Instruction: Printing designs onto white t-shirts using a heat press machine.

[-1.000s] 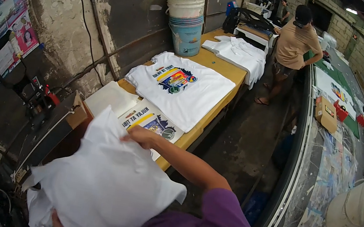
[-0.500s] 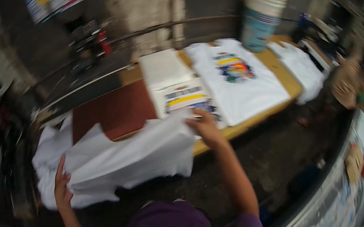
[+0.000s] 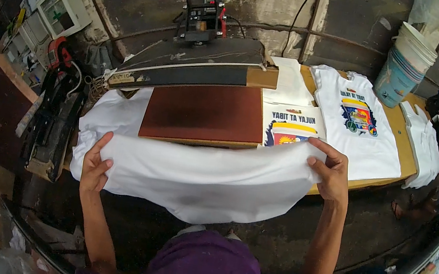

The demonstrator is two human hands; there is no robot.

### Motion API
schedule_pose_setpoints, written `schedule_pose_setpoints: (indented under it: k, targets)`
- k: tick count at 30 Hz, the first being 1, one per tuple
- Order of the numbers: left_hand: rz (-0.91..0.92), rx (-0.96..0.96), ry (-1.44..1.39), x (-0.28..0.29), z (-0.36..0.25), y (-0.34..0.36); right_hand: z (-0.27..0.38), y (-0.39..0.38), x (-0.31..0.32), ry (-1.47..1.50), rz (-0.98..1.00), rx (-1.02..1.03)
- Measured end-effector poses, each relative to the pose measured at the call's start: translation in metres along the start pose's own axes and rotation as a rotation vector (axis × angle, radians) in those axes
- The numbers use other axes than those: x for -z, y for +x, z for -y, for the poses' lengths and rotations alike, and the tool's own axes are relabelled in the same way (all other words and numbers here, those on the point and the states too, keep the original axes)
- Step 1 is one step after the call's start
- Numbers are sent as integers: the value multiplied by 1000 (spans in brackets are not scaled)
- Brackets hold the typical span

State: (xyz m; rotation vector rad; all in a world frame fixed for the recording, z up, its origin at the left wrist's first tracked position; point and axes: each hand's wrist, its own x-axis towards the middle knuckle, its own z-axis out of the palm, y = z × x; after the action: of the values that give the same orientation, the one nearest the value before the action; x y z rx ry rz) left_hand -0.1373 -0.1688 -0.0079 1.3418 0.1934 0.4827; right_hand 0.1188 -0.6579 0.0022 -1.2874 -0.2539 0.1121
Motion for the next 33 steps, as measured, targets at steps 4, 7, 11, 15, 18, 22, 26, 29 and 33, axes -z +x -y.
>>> schedule_pose_setpoints:
  k: [4,7,11,15,18,22,26,29,33]
  targets:
    - [-108,56,31,-6,2,4,-11,8,4,-56,-22,-36]
    - [-97,2,65,-7,5,5,-12,12,5,-36,38,-121]
    - [-33,5,99,-14,4,3,-5,11,0,-175,158,-7]
    - [-26,-36,163,-11,6,0,-9,9,-5,-250,180,18]
    - [-70,8,147,-1,17,-8,-24,3,-5,-271,174,-34]
    - [-79,35,282,4,23,-21,-29,-10,-14,-333,204,-162]
    - [-88,13,62,15,-3,28,-3,43,-27,-305,157,-166]
    - [-18,107,359,46,-1,165,-19,167,-36,-461,345,-73]
    - [-330,296,494,83,61,325,-97,301,-24,-518,6,-99]
